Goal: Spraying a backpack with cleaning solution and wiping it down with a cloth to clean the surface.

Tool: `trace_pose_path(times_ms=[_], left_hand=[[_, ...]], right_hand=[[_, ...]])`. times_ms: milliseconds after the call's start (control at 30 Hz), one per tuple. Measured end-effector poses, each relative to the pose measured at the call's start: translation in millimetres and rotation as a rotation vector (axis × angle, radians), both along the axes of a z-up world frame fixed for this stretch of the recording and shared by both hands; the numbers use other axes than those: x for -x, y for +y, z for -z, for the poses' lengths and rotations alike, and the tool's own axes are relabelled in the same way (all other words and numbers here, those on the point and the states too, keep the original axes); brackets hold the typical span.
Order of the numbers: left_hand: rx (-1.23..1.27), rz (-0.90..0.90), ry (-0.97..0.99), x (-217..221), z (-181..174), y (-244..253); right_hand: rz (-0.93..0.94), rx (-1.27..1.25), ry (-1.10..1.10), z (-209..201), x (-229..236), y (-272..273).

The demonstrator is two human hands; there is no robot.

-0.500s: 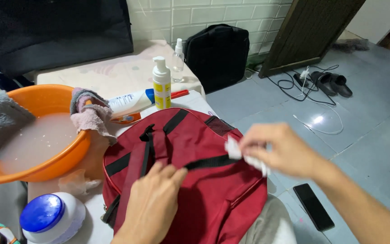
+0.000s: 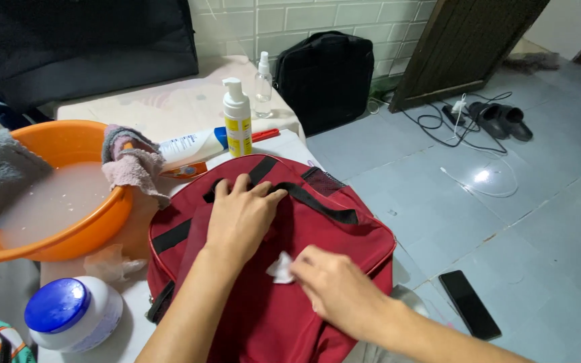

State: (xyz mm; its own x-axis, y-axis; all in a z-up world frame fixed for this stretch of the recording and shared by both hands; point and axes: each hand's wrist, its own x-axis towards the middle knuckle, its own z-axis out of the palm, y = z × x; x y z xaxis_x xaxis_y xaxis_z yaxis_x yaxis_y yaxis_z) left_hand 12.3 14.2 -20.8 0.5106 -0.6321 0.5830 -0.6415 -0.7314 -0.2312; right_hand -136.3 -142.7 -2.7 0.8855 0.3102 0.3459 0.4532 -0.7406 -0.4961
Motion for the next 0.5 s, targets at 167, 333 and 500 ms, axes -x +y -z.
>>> trace_pose_path(times_ms=[167,333,500], left_hand=[[0.296,0.215,0.449,-11,1,23],[0.281,0.236,0.544,-15,3,24],[0.308,0.241,0.636,17,-15,37]], right_hand=[[0.254,0.198,-0.094,12,-24,-18],[-0.233,-0.100,0.108,-5,2,40],[-0.336,-0.086,0.320,-8,-11,21]])
